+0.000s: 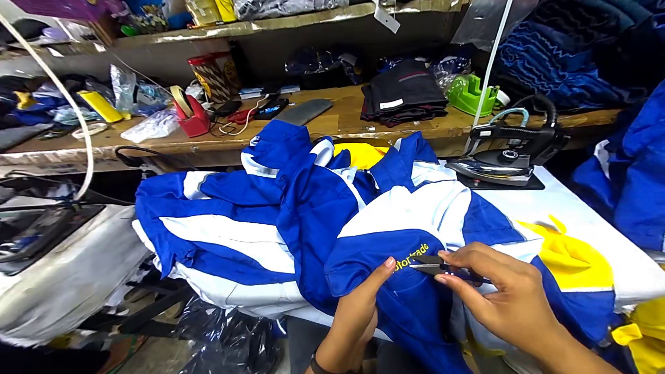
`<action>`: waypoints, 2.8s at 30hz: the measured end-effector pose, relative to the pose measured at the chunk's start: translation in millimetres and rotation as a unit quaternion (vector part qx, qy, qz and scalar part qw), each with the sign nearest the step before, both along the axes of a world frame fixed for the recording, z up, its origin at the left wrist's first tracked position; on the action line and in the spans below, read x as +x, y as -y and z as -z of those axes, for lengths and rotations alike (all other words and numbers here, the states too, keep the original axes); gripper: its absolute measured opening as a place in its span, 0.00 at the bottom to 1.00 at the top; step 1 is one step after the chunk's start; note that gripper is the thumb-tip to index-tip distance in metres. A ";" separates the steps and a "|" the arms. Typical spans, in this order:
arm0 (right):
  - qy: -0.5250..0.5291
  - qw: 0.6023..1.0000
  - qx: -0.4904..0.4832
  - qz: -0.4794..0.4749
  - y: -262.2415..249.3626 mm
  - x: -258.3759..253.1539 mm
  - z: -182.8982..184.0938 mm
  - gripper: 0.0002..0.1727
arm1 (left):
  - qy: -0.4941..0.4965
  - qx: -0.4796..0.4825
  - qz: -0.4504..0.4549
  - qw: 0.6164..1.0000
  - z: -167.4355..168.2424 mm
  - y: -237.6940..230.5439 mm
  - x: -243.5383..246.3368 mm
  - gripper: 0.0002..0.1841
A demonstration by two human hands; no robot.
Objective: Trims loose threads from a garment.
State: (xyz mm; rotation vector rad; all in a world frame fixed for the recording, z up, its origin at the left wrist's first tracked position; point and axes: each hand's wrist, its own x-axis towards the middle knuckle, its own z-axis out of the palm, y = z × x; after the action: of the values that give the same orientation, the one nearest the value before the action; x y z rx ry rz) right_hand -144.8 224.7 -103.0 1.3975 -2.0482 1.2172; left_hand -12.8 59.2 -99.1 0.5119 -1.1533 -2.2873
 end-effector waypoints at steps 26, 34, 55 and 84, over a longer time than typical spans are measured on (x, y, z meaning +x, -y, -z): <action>-0.024 0.999 0.028 -0.018 0.6 -10.3 -8.6 0.16 | 0.004 -0.007 0.002 1.000 -4.7 2.2 0.4 0.07; -0.064 0.998 0.014 0.026 3.3 -1.8 -4.2 0.16 | -0.010 -0.021 -0.019 1.000 -0.8 -1.4 -1.6 0.08; -0.024 1.000 0.000 0.010 5.7 2.7 3.1 0.15 | -0.011 -0.013 -0.030 0.999 1.9 -3.5 -3.0 0.08; -0.138 0.990 0.022 0.020 9.2 -6.3 -17.9 0.16 | -0.018 -0.040 -0.051 0.998 -2.0 -2.5 -2.8 0.07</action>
State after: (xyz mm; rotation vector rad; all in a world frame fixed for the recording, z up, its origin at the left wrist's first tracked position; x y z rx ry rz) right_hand -151.0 215.5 -85.1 1.4484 -1.9105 0.9101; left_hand -15.7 61.7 -97.1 0.4843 -1.1696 -2.1456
